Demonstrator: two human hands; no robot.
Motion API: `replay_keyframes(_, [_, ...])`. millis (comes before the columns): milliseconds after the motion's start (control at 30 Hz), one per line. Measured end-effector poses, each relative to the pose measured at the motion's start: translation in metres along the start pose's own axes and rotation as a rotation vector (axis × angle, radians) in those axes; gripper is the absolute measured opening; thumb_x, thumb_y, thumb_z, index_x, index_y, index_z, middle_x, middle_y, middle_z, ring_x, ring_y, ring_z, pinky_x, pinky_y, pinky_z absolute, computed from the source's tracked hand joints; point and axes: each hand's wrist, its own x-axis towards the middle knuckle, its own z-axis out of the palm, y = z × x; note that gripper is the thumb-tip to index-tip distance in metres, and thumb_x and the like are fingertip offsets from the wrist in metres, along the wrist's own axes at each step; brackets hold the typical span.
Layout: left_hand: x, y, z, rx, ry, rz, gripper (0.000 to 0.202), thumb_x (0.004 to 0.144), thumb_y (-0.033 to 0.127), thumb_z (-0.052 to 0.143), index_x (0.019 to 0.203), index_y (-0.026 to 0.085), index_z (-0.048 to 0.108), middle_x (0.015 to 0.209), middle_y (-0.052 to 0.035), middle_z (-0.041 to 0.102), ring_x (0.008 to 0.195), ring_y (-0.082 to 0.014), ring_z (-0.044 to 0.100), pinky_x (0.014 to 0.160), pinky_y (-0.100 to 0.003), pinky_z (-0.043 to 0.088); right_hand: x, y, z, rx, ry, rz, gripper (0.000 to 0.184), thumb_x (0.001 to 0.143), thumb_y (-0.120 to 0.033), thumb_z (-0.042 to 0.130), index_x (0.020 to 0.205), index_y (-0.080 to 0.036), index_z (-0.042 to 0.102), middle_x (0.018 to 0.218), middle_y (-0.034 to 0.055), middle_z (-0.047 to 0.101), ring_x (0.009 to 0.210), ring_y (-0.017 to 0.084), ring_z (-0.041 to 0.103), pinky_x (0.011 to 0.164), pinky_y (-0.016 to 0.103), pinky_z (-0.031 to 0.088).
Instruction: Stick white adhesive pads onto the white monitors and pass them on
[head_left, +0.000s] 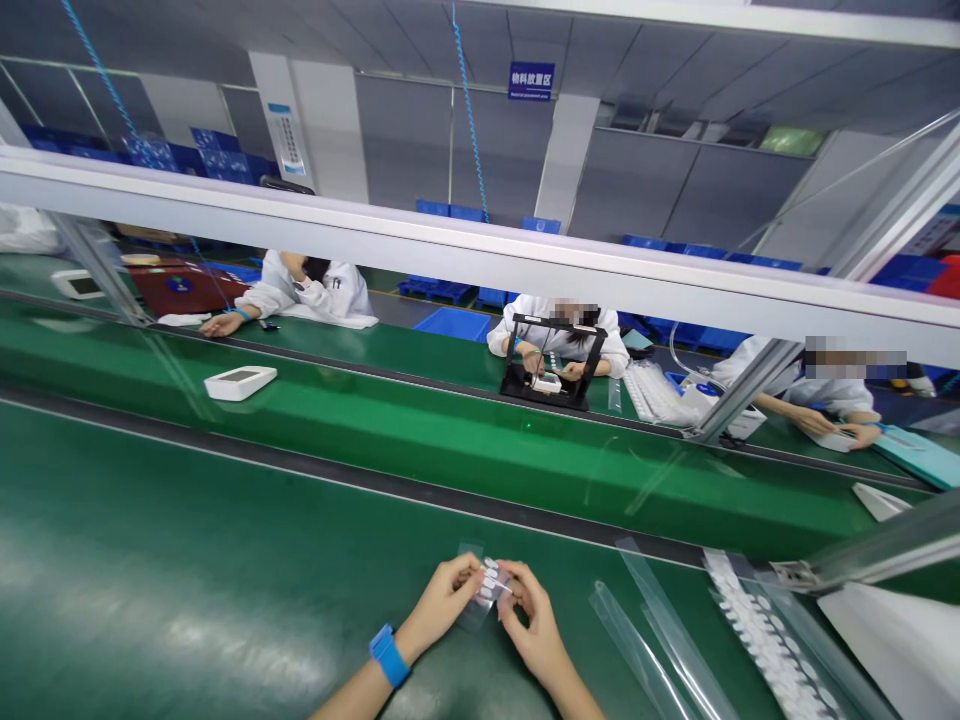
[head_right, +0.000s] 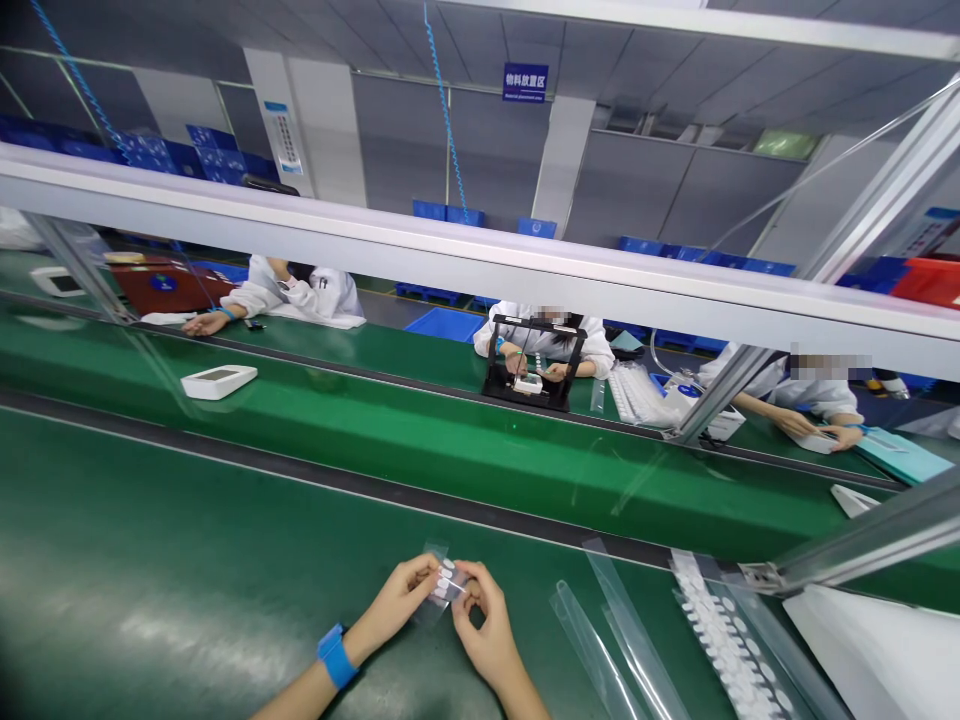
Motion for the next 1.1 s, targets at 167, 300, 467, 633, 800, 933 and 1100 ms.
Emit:
replay_keyframes(167, [-0.0006, 0.0027, -0.0003, 0.001, -0.023, -0.013, 0.039, 0.086, 0.052, 0.055, 0.073, 0.015, 0.057, 0.062, -0.0003, 0.059, 0.059, -0.0151, 0.056, 0.060, -0.024, 0.043, 0.0029, 0.0010, -0.0049, 0.147, 0.026, 0.028, 0.041, 0.093, -0.049, 0.045, 0.114, -0.020, 0.063, 0.068, 0.0026, 0.061, 0.059, 0.017, 0.057, 0.062, 0.031, 0.048])
replay_keyframes(300, [-0.0019, 0.0040, 0.0000, 0.034, -0.020, -0.011, 0.040, 0.088, 0.051, 0.053, 0.072, 0.015, 0.059, 0.060, -0.0007, 0.059, 0.058, -0.0154, 0.056, 0.059, -0.024, 0.043, 0.0062, 0.0040, -0.0018, 0.166, 0.052, 0.082, 0.034, 0.084, -0.047, 0.063, 0.103, -0.019, 0.066, 0.075, 0.0035, 0.062, 0.059, 0.016, 0.058, 0.057, 0.028, 0.048])
replay_keyframes(467, [-0.0034, 0.0041, 0.0004, 0.100, -0.012, 0.004, 0.043, 0.089, 0.051, 0.051, 0.070, 0.015, 0.062, 0.058, -0.0013, 0.060, 0.057, -0.0163, 0.057, 0.059, -0.024, 0.042, 0.0071, 0.0064, 0.0023, 0.124, 0.063, 0.116, 0.034, 0.080, -0.047, 0.067, 0.094, -0.017, 0.066, 0.077, 0.0049, 0.064, 0.062, 0.016, 0.059, 0.056, 0.027, 0.048])
replay_keyframes(633, [-0.0058, 0.0058, 0.0011, 0.182, 0.011, 0.016, 0.051, 0.091, 0.051, 0.046, 0.059, 0.015, 0.061, 0.054, -0.0022, 0.060, 0.056, -0.0164, 0.055, 0.057, -0.024, 0.039, 0.0079, 0.0041, 0.0035, 0.106, 0.079, 0.120, 0.040, 0.079, -0.055, 0.065, 0.087, -0.016, 0.065, 0.071, 0.0037, 0.064, 0.055, 0.014, 0.057, 0.051, 0.025, 0.048])
replay_keyframes(800, [-0.0069, 0.0059, 0.0013, 0.215, -0.012, 0.006, 0.056, 0.091, 0.054, 0.045, 0.055, 0.014, 0.063, 0.050, -0.0023, 0.061, 0.052, -0.0167, 0.056, 0.054, -0.024, 0.039, 0.0070, 0.0012, 0.0036, 0.082, 0.066, 0.108, 0.037, 0.080, -0.054, 0.063, 0.086, -0.018, 0.068, 0.068, 0.0022, 0.063, 0.054, 0.014, 0.057, 0.052, 0.025, 0.049])
replay_keyframes(933, [-0.0080, 0.0055, -0.0002, 0.230, -0.023, 0.003, 0.057, 0.091, 0.052, 0.045, 0.052, 0.014, 0.063, 0.048, -0.0019, 0.060, 0.051, -0.0163, 0.056, 0.054, -0.024, 0.040, 0.0057, 0.0024, 0.0031, 0.060, 0.054, 0.104, 0.034, 0.083, -0.051, 0.062, 0.089, -0.018, 0.069, 0.070, 0.0018, 0.063, 0.055, 0.014, 0.057, 0.053, 0.025, 0.048])
replay_keyframes(1100, [-0.0098, 0.0070, -0.0036, 0.203, 0.001, 0.029, 0.036, 0.086, 0.047, 0.057, 0.072, 0.014, 0.064, 0.064, -0.0031, 0.064, 0.061, -0.0168, 0.058, 0.059, -0.023, 0.043, 0.0045, -0.0003, 0.0041, 0.013, 0.036, 0.092, 0.029, 0.087, -0.045, 0.059, 0.089, -0.018, 0.070, 0.074, 0.0025, 0.063, 0.057, 0.014, 0.057, 0.056, 0.024, 0.046])
